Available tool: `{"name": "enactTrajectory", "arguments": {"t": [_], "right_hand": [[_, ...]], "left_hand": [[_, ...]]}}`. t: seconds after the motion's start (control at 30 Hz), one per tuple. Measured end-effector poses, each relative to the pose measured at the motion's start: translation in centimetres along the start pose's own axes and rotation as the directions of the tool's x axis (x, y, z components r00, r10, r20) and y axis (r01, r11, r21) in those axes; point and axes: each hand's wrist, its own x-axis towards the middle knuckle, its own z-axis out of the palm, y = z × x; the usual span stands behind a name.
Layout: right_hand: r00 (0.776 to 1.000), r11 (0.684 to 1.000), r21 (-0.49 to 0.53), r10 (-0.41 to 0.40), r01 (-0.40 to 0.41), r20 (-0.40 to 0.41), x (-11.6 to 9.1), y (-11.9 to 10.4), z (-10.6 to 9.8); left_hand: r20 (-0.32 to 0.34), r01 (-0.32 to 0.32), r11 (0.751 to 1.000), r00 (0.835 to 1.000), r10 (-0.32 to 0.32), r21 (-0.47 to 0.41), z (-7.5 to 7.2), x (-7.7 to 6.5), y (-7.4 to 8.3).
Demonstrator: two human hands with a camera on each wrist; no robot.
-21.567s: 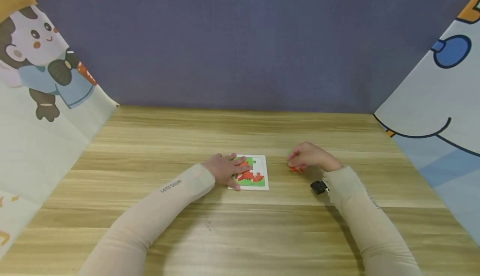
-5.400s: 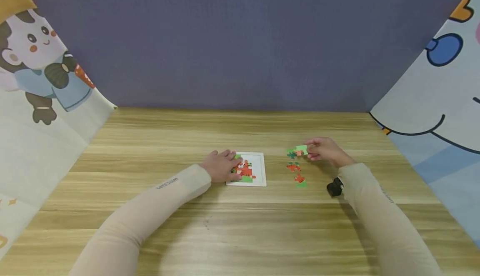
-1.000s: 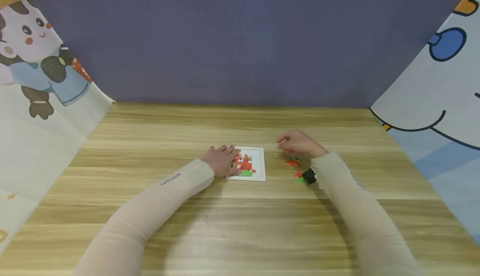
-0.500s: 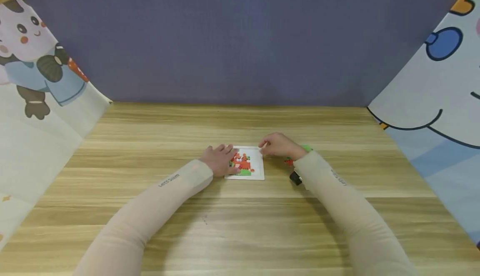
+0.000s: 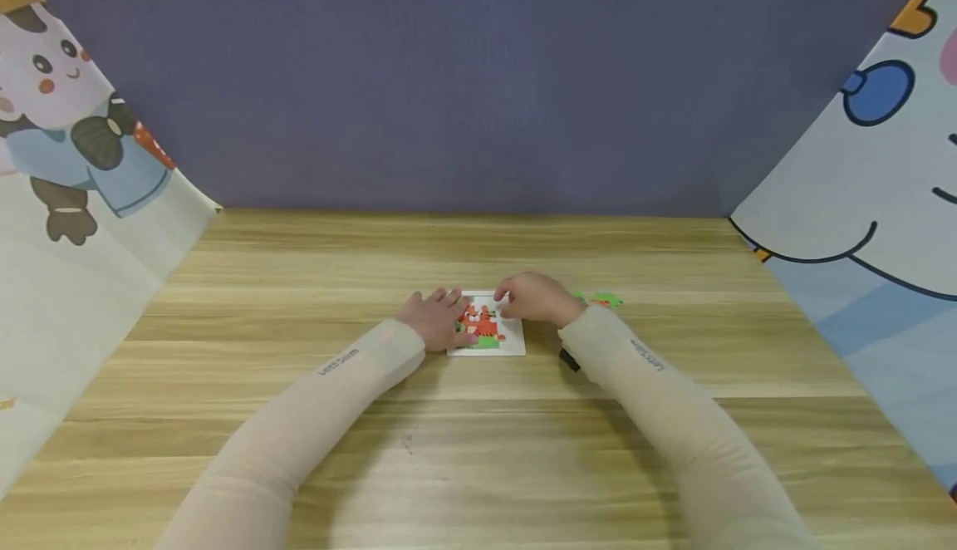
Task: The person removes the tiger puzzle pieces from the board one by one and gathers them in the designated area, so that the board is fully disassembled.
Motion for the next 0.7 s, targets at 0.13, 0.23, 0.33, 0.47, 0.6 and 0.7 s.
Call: {"name": "enactTrajectory", "arguments": {"t": [0.13, 0.23, 0.33, 0.47, 0.6, 0.7], "right_hand": [[1.0, 0.998, -0.065, 0.015, -0.014, 0.015, 0.5, -0.5, 0.1], [0.999, 0.993, -0.117, 0.028, -0.025, 0.024, 0.8, -0.8, 0.1], [0.999, 0.989, -0.146, 0.037, -0.032, 0.034, 0.9, -1.0, 0.2], [0.997, 0.987, -0.15, 0.057, -0.05, 0.049, 1.1, -1.5, 0.3], [0.996, 0.986, -0.154, 0.07, -0.06, 0.061, 1.3, -1.6, 0.4], [0.995, 0.985, -0.159, 0.074, -0.063, 0.067, 1.5, -1.6, 0.6]], "left_hand": [[0.005, 0.009, 1.0, 1.0, -0.009, 0.004, -0.4, -0.2, 0.1], [0.012, 0.013, 1.0, 1.0, -0.013, -0.005, -0.6, -0.2, 0.2], [0.019, 0.015, 1.0, 1.0, -0.015, -0.019, -0.6, -0.1, 0.3], [0.024, 0.013, 1.0, 1.0, -0.012, -0.016, -0.5, 0.0, 0.2], [0.028, 0.01, 1.0, 1.0, -0.01, -0.01, -0.5, -0.1, 0.2], [0.031, 0.009, 1.0, 0.999, -0.009, -0.013, -0.7, -0.4, 0.2]]}}
